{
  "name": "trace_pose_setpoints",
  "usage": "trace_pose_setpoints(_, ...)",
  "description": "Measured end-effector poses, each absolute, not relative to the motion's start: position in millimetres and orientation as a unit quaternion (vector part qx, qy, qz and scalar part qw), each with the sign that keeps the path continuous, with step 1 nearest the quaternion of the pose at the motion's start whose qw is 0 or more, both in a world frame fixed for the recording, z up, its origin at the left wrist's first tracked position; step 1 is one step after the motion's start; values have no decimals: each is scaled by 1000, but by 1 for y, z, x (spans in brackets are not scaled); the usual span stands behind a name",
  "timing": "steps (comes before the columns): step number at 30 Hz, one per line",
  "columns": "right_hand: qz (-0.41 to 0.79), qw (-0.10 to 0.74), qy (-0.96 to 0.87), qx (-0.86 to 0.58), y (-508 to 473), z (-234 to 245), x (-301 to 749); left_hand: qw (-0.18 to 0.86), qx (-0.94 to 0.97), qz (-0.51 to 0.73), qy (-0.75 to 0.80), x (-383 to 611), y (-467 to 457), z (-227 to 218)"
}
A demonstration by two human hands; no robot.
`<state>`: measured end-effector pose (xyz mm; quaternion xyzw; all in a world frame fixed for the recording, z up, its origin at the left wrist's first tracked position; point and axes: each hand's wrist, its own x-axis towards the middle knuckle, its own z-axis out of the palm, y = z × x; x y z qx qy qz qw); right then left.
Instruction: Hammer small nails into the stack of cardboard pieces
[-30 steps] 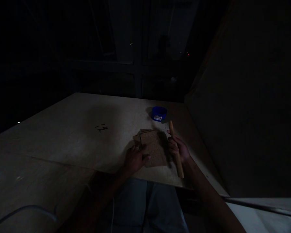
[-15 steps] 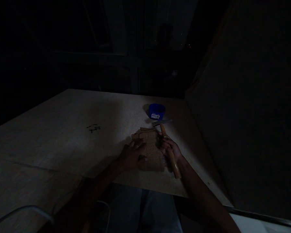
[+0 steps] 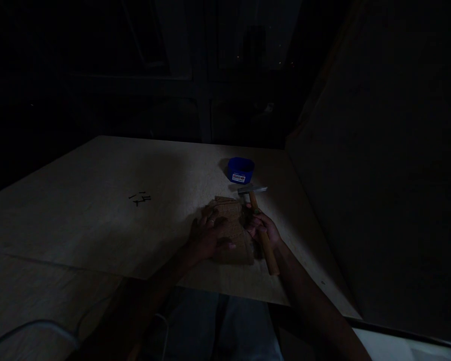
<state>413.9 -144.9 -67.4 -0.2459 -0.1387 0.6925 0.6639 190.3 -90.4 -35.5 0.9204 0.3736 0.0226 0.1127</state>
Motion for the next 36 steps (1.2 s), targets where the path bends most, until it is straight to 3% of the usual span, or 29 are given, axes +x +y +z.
trace_pose_setpoints(11,717,661,-136,-174,-144,-76,418,43,934,95,342,207,-103,-30)
trace_pose_setpoints(16,724,656,-142,-156,-144,-76,419,102,912,125,377,203,-107,-46)
trace_pose_setpoints(23,737,650,-148,-112,-146,-75,426,182,866,258,388,180,-102,-68)
trace_pose_setpoints(30,736,649,-187,-49,-160,-68,443,186,908,201,318,189,-101,-73)
trace_pose_setpoints(36,720,668,-171,-78,-159,-74,451,177,906,215,319,197,-101,-76)
